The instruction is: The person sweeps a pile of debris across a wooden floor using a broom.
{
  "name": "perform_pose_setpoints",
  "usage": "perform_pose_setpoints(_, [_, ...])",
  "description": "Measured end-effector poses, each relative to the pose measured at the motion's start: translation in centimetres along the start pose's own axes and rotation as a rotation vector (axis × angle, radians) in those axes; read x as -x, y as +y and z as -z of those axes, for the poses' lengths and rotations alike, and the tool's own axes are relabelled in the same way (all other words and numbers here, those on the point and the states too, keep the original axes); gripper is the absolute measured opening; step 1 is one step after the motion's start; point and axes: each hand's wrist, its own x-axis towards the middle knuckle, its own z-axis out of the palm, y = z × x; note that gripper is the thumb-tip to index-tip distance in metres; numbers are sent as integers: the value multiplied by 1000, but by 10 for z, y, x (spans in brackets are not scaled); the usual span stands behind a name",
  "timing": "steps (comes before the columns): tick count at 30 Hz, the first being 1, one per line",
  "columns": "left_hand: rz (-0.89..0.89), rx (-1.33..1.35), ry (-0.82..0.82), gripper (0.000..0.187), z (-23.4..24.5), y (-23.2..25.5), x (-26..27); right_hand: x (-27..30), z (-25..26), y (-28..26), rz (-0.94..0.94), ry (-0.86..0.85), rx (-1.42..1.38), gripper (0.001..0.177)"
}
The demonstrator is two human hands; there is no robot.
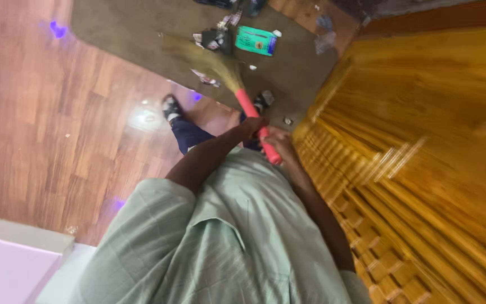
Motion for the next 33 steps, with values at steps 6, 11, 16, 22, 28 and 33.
perform_pose_setpoints(6, [-276, -136, -37, 37, -107, 55, -17, 45, 76, -48, 201, 279, 82, 50])
perform_pose_setpoints(11, [-510, -264, 83, 41, -117, 102, 23, 42, 56, -79, 521, 88, 249, 53])
perform_pose_setpoints(16, [-527, -142, 281, 47, -105, 110, 60, 57, 47, -111, 374, -69, 249, 54])
perform_pose_setpoints(22, [-377, 367, 203, 40, -67, 68, 85, 58, 29, -99, 205, -300, 114, 53])
perform_pose_setpoints(28, [-387, 856, -98, 25, -36, 5, 43, 71, 28, -90, 46, -414, 228, 68])
perform_pose_setpoints(33, [-315, 858, -49, 23, -30, -10, 36, 68, 27, -95, -38, -475, 305, 63])
